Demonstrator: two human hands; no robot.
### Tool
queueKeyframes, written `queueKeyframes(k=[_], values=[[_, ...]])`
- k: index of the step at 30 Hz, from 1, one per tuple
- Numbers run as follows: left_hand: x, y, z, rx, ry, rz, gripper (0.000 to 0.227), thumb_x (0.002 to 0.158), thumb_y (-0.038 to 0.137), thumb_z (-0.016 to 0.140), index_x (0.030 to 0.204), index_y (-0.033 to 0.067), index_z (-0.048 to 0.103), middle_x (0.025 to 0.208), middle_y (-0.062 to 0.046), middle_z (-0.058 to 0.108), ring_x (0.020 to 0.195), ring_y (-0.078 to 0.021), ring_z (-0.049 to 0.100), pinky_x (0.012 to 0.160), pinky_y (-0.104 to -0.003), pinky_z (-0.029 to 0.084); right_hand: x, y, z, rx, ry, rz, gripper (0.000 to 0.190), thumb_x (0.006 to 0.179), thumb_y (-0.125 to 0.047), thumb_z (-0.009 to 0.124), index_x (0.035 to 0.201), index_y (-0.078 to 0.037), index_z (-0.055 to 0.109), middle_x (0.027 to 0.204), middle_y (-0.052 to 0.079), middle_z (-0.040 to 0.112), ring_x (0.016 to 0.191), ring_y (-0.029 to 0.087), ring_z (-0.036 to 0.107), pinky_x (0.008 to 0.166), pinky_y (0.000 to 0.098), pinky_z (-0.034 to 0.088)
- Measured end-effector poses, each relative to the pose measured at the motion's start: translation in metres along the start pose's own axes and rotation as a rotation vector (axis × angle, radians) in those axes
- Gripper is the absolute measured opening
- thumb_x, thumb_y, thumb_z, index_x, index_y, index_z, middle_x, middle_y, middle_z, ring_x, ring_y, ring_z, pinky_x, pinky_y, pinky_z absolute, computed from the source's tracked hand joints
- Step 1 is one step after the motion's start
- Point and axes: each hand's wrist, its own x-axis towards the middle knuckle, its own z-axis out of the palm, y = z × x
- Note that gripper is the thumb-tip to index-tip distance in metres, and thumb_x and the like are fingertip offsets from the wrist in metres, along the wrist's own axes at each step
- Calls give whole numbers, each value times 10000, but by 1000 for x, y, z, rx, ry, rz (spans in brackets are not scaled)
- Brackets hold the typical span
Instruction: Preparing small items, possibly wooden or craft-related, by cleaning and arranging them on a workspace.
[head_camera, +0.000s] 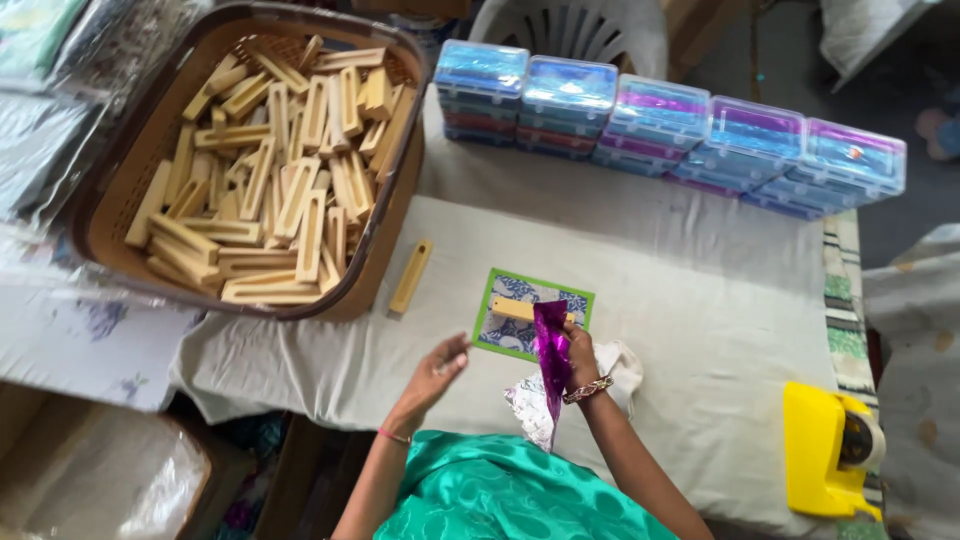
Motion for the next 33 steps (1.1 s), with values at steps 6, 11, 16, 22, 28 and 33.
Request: queueKeyframes(k=[6,11,16,22,28,33], values=[[18,3,22,-27,-295,-20,796,929,455,659,1540,28,379,1410,-133,632,1312,-231,583,1106,-358,461,19,29,4,-439,204,-190,211,984,-131,597,1067,-40,767,759,85,726,568,139,592,505,297,455],[23,14,31,44,-355,-58,766,921,419,709,1483,-25,438,1365,-164,642,1260,-218,617,1061,-346,495,-6,5,72,-953,445,-558,137,955,-133,654,996,-24,727,783,189,726,676,303,719,607,392,532],[36,7,25,28,-373,-67,545,887,279,762,1284,-65,615,1156,-145,738,1040,-186,699,920,-317,571,-10,-9,86,-958,389,-697,123,929,-90,650,998,-5,707,828,188,732,708,276,728,623,376,555],[74,-45,-11,-203,-344,-178,264,964,212,707,1054,-35,735,883,-60,750,754,-111,681,688,-260,542,28,10,18,-412,231,-207,161,998,-96,600,1054,-28,735,825,66,700,635,115,626,543,316,542],[94,-53,-38,-313,-216,-207,199,958,193,702,940,-5,705,759,-23,701,621,-85,622,572,-224,499,23,-6,-4,-132,43,-137,174,948,-93,717,1100,-14,746,956,38,762,850,111,698,818,267,558],[95,-51,-34,-209,-104,-139,184,951,175,692,888,4,715,724,6,667,602,-54,561,547,-224,452,-10,-18,30,36,112,195,398,946,-313,692,1271,-84,673,1035,42,729,863,150,702,736,353,587]])
